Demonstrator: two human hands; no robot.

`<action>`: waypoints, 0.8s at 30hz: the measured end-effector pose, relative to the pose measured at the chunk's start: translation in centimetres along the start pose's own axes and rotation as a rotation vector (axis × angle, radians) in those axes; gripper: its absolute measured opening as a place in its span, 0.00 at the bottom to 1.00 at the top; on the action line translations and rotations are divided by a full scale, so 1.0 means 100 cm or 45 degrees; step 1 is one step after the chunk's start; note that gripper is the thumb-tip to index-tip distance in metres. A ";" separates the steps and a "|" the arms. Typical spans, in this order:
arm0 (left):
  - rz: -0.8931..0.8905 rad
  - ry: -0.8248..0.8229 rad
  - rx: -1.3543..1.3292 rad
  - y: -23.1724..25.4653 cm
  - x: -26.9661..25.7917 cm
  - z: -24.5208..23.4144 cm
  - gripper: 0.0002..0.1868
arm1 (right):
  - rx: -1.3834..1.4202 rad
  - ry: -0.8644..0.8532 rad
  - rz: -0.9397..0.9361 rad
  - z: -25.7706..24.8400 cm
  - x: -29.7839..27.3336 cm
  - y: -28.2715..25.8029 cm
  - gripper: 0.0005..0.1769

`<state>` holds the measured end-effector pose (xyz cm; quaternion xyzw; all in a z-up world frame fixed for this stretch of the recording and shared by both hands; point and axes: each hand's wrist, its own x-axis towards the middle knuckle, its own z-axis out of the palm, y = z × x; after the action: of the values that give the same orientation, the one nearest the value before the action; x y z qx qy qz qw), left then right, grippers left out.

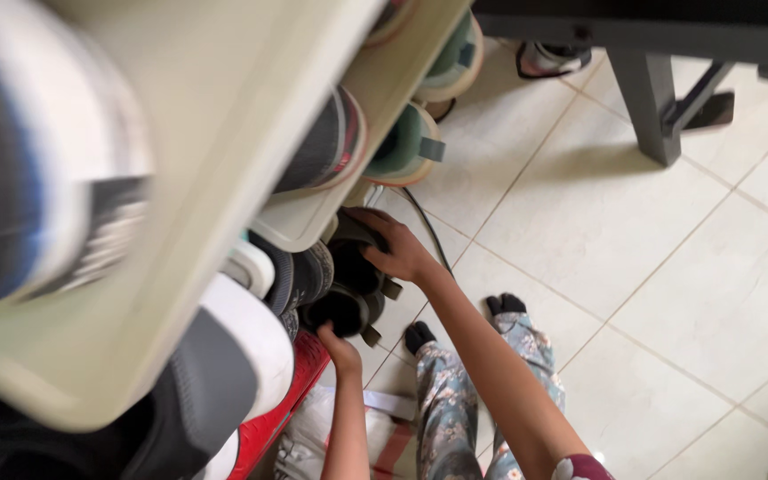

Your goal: The person picks up pairs of shoes from a green table and places them onto a multi-tiered shoe rack. The person handles several pairs of sneakers and boots, moving them one by one from the table to the rack.

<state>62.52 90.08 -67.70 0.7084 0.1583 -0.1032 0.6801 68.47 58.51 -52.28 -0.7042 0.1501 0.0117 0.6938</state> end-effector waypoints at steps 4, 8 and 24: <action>-0.356 0.169 -0.279 0.032 0.009 0.020 0.32 | -0.029 0.243 0.041 0.022 -0.007 0.025 0.37; -0.764 0.300 -0.406 0.098 -0.020 0.067 0.39 | 0.318 0.593 0.283 0.046 -0.062 0.042 0.32; -0.474 0.183 -0.595 0.162 0.012 0.103 0.31 | 0.155 -0.008 0.373 0.059 -0.042 -0.007 0.52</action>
<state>70.22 79.48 -53.61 0.4971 0.3526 -0.1363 0.7811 65.80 65.15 -50.84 -0.6315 0.2495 0.1060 0.7265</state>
